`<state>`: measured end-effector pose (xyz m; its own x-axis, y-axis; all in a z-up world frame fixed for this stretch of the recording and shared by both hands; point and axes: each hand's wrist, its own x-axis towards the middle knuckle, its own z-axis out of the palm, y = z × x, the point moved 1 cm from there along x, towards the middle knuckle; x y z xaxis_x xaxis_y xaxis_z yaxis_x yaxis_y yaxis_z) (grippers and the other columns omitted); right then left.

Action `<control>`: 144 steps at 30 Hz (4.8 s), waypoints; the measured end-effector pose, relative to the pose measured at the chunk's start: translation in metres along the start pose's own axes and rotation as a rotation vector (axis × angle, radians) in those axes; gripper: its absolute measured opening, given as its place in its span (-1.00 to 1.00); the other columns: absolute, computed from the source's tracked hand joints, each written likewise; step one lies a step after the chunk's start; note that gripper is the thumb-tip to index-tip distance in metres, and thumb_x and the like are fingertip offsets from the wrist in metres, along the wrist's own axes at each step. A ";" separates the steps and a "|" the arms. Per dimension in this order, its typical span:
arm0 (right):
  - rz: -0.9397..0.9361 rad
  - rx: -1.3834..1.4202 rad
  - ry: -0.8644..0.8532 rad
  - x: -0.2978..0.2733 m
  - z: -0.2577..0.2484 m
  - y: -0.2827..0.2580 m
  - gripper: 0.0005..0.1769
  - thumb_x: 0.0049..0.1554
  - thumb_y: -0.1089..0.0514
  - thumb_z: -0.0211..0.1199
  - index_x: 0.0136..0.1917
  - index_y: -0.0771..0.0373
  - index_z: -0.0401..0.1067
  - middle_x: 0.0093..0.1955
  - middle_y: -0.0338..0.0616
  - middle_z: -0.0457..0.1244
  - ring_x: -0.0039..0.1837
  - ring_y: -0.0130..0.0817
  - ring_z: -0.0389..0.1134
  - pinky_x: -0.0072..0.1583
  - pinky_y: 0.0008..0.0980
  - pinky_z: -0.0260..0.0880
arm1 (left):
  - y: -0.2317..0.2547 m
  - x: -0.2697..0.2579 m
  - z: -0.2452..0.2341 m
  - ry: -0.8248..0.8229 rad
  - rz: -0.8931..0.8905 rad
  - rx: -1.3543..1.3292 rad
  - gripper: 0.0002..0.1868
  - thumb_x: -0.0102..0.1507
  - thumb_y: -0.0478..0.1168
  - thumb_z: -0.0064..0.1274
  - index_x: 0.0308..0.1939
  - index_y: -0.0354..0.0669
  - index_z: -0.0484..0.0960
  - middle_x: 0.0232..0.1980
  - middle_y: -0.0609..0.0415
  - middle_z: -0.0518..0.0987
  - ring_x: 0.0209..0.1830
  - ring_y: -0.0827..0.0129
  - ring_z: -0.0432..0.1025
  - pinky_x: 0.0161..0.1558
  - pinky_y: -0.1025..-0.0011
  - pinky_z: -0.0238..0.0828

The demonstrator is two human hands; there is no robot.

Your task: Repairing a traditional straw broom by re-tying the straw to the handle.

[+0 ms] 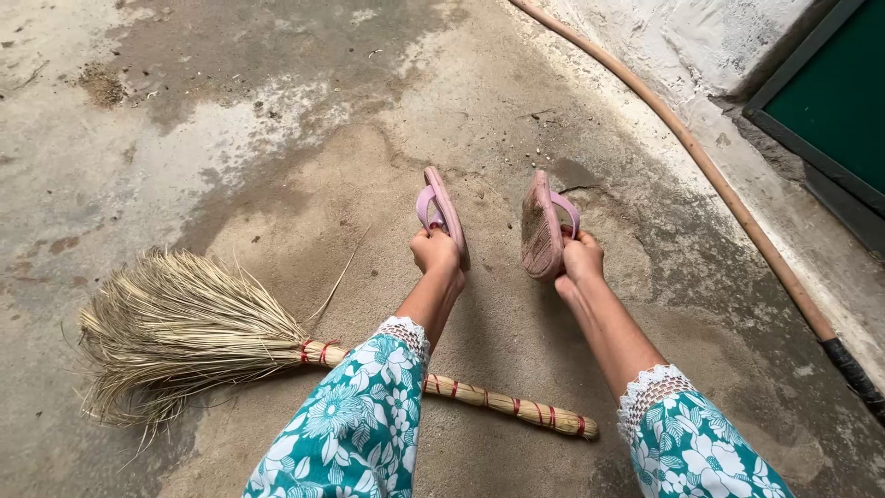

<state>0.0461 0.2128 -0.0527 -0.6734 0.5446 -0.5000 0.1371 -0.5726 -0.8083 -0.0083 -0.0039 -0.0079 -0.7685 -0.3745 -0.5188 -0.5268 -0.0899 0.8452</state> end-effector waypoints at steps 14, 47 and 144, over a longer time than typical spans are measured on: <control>0.007 0.092 -0.103 -0.018 0.012 -0.008 -0.68 0.29 0.36 -0.06 0.28 0.34 0.34 0.09 -0.02 0.37 0.03 -0.30 0.47 0.14 -0.20 0.58 | 0.003 -0.013 0.002 -0.082 -0.014 -0.012 -0.73 0.43 -0.13 -0.15 -0.05 -0.25 0.58 -0.06 -0.08 0.65 -0.18 0.23 0.57 -0.14 0.19 0.47; -0.368 -0.111 0.354 -0.111 0.042 -0.079 -0.71 0.38 0.14 -0.07 0.24 0.32 0.35 0.02 -0.01 0.34 -0.14 -0.40 0.41 -0.18 -0.38 0.51 | 0.037 -0.008 -0.024 0.016 0.178 0.086 -0.66 0.41 -0.18 -0.21 0.20 -0.12 0.54 -0.05 -0.08 0.68 -0.13 0.24 0.61 -0.13 0.28 0.52; -0.824 -1.594 -0.390 -0.150 0.041 0.016 -0.46 0.13 0.11 0.26 0.35 0.18 0.26 0.24 -0.03 0.28 0.32 -0.05 0.26 0.21 0.12 0.29 | -0.012 -0.094 -0.074 0.089 0.975 0.906 -0.57 0.31 -0.30 -0.07 0.29 -0.03 0.39 -0.13 0.05 0.67 -0.06 0.16 0.45 -0.04 0.10 0.17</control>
<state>0.1196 0.0969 0.0217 -0.9975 0.0628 0.0338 0.0447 0.9197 -0.3901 0.0974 -0.0359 0.0398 -0.9587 0.0035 0.2844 0.1403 0.8756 0.4622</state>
